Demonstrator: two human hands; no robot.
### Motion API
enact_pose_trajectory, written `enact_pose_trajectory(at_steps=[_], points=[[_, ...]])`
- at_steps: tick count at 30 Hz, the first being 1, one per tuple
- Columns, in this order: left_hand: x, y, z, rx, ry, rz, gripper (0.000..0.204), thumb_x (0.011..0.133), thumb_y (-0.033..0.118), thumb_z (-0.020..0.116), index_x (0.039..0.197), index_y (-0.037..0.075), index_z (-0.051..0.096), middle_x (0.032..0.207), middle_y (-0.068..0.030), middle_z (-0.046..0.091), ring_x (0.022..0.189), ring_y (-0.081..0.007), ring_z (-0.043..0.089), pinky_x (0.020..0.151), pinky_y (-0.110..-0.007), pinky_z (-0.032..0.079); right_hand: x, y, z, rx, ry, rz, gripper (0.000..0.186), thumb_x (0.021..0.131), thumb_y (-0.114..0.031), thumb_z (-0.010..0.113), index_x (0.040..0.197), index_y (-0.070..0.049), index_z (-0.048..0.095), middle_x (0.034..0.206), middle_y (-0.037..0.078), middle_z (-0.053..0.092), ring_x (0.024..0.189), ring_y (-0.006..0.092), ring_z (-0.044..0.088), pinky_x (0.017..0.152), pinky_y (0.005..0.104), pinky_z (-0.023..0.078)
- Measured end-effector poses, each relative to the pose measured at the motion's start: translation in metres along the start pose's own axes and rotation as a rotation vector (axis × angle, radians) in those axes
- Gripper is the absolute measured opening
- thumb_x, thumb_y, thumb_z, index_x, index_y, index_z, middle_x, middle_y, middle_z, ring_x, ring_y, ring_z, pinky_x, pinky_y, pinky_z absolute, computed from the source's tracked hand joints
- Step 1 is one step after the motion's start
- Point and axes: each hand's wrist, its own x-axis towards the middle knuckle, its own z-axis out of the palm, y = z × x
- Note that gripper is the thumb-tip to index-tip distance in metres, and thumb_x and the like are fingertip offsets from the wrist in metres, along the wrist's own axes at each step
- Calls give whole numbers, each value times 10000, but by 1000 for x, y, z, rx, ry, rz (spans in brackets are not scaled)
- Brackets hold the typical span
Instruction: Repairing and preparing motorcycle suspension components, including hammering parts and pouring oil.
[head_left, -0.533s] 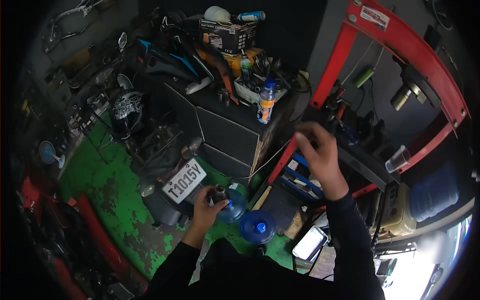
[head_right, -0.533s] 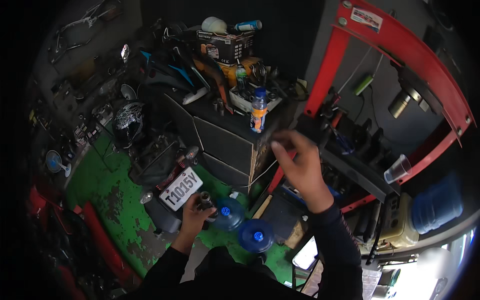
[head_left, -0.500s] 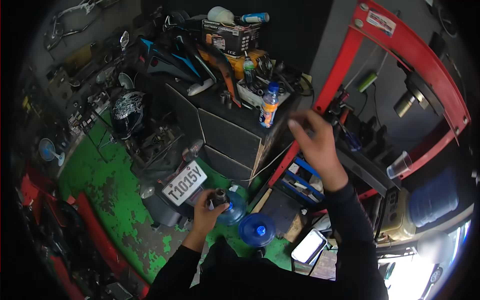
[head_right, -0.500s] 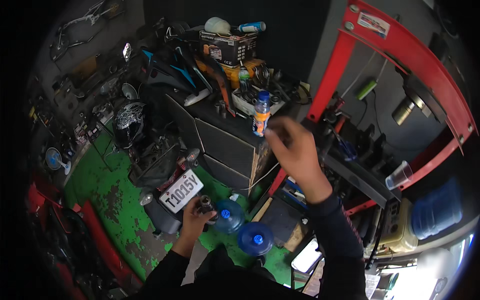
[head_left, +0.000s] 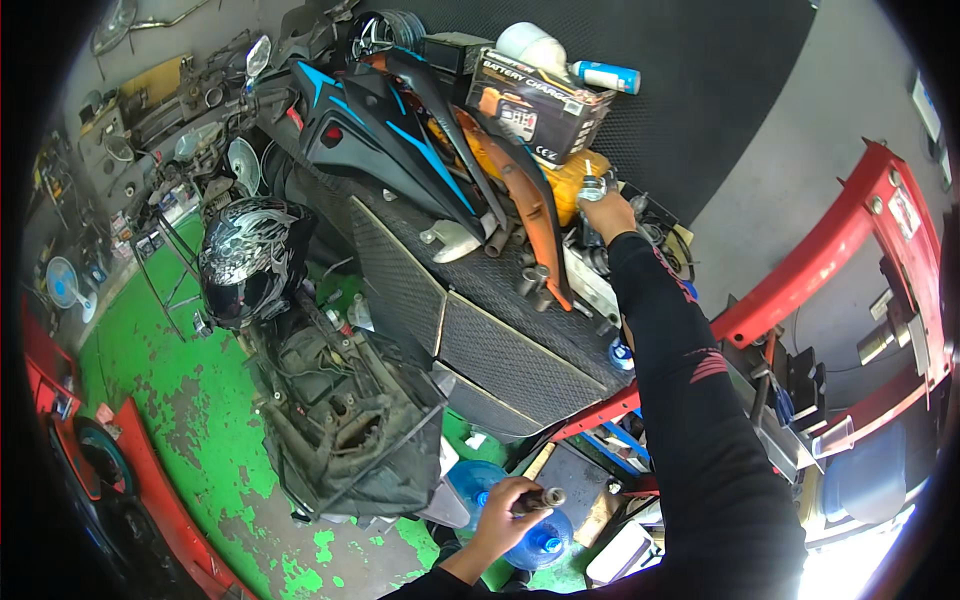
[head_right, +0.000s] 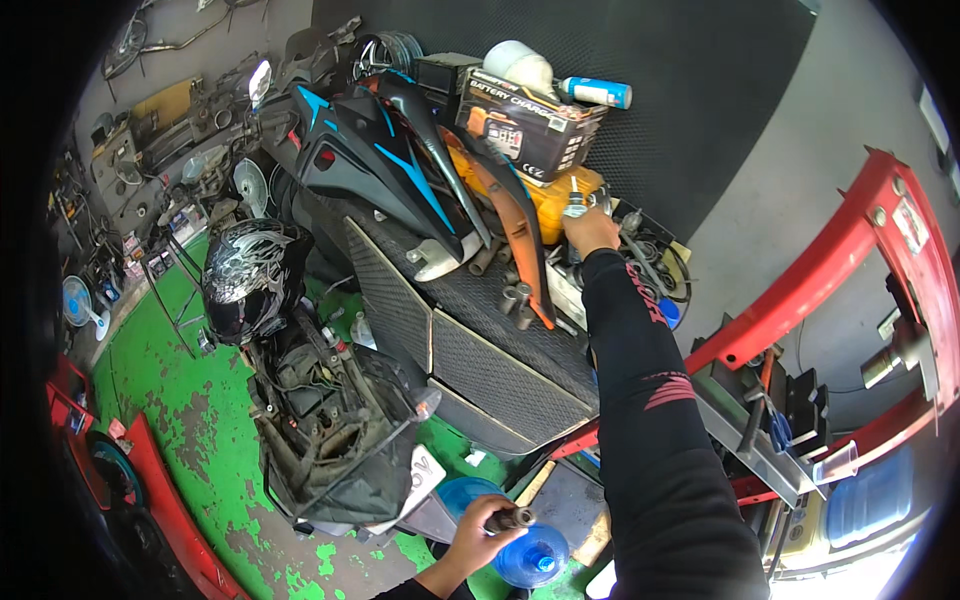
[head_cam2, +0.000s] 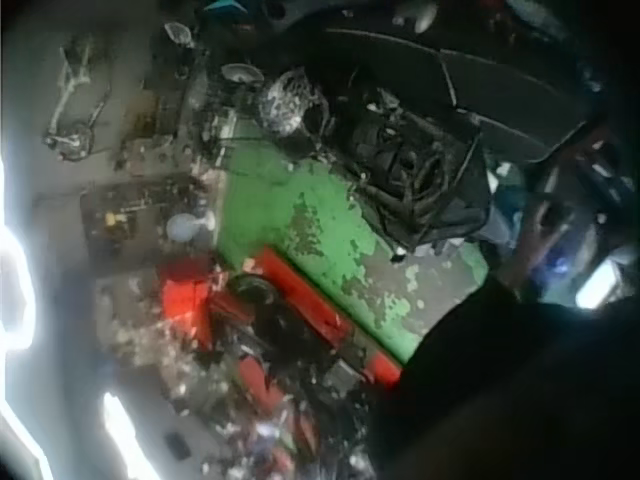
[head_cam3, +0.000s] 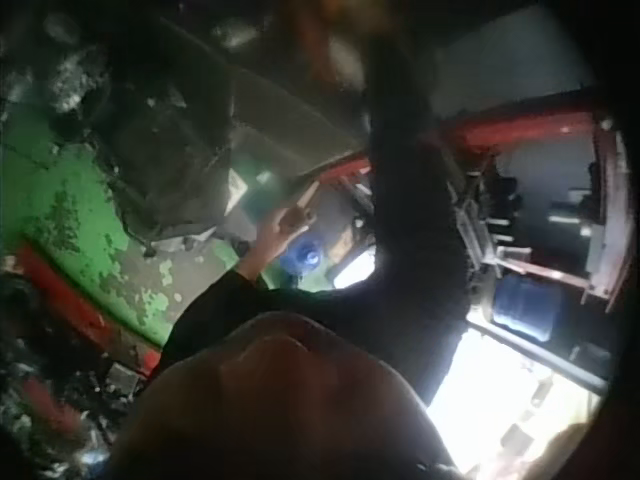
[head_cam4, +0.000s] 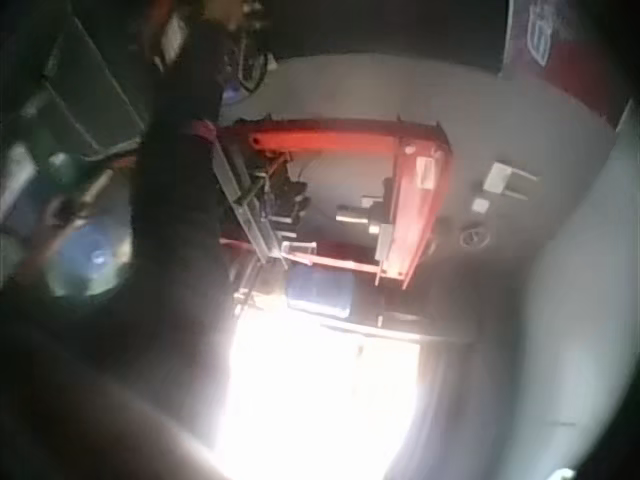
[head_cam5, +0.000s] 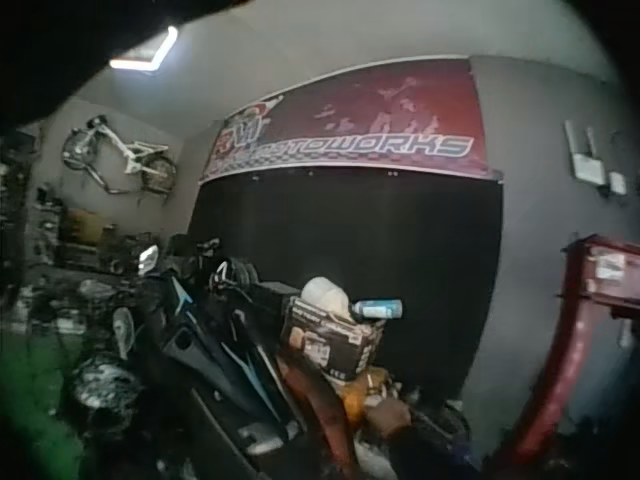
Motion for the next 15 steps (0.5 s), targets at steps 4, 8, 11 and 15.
enact_pose_trajectory(at_steps=[4,8,11,15], points=[[14,-14,-8,53,-50,23,390,743,126,886,1057,39,672,1096,-115,671,1024,-298,649,895,-382,515,15,9,31,-10,-67,2,768,746,-522,779,1327,-47,615,1280,205,687,1200,364,658,1005,454,527],[20,-15,-13,32,-73,48,380,750,127,884,1056,46,674,1090,-108,675,1031,-292,650,890,-382,517,3,7,25,20,72,67,817,716,-459,824,1319,11,536,1188,238,707,1141,372,681,977,450,540],[25,-7,-18,12,-98,42,386,750,126,887,1060,47,671,1081,-105,672,1012,-286,651,880,-376,518,-15,-7,0,158,239,-4,797,689,-412,873,1209,74,516,1106,293,703,1074,413,690,948,453,543],[24,8,-19,-41,-107,1,371,743,144,889,1034,59,675,1009,-91,679,935,-266,656,842,-365,513,-55,-31,-59,454,415,-159,744,713,-328,876,1204,74,488,1081,293,684,1033,419,692,929,446,540]])
